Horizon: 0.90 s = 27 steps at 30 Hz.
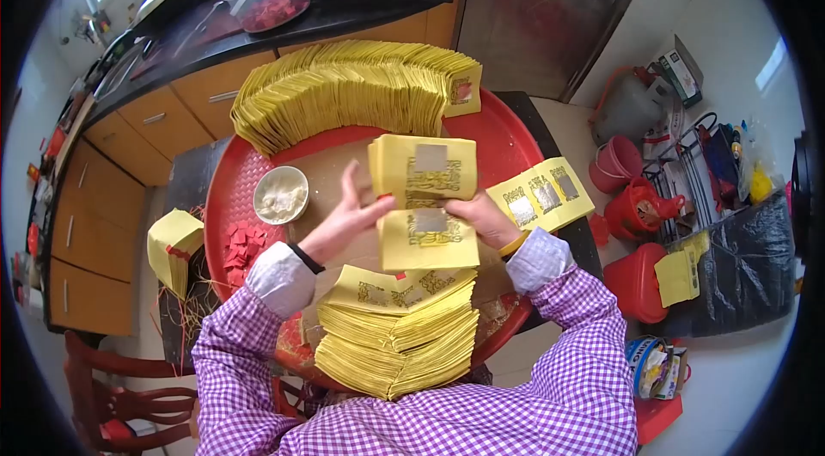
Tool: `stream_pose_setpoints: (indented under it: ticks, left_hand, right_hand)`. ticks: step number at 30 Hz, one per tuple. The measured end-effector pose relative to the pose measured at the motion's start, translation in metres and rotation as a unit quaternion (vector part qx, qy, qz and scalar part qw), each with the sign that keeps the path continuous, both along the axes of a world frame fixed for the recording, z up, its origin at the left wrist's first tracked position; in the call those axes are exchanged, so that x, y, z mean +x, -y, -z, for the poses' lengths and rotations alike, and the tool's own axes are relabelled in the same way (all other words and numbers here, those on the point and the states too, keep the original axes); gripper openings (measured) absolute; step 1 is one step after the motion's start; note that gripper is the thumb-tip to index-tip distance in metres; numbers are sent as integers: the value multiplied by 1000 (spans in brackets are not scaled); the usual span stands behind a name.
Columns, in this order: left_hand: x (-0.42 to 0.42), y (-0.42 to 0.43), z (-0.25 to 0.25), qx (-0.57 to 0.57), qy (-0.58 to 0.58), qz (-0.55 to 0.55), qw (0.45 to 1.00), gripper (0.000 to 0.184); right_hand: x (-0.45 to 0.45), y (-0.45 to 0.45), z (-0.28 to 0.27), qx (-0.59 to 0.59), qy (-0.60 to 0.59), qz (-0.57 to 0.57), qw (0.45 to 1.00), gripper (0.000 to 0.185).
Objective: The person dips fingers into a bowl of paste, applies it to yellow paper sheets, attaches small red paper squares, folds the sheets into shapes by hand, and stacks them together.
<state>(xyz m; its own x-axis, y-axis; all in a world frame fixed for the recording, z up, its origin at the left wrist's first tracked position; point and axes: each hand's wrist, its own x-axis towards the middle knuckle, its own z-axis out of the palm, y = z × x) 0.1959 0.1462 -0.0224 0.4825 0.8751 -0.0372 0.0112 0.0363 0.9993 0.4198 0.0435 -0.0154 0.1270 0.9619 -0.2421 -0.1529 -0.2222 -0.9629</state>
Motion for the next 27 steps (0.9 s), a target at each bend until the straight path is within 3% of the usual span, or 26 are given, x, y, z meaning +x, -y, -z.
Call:
stream_pose_setpoints:
  ticks: [4,10,14,16,18,19,21,24,27]
  left_hand:
    - [9,12,3,-152,5,37,988,71]
    - [-17,4,33,-151,40,4,988,53]
    - [-49,3,45,-245,62,16,967,61]
    - [-56,5,62,-208,57,5,976,60]
    - [-58,7,84,-134,43,-16,990,58]
    - [-56,8,89,-96,36,-27,994,57]
    - [-52,10,81,-88,23,-23,996,60]
    - [-48,14,64,-62,-33,-11,997,69]
    - [-50,7,81,-49,-30,-5,998,73]
  right_hand:
    - [-36,-18,21,-10,41,48,998,37]
    - [-48,-33,35,102,56,-31,993,43]
    - [2,-41,7,-79,105,-281,951,54]
    - [40,-62,-6,-14,283,-184,941,45]
    - [98,-104,21,156,505,-31,848,39]
    - [122,-127,30,165,510,42,843,41]
    - [139,-163,20,205,629,97,744,50]
    - [147,-215,21,168,702,61,690,63]
    - [137,-230,19,134,749,4,648,68]
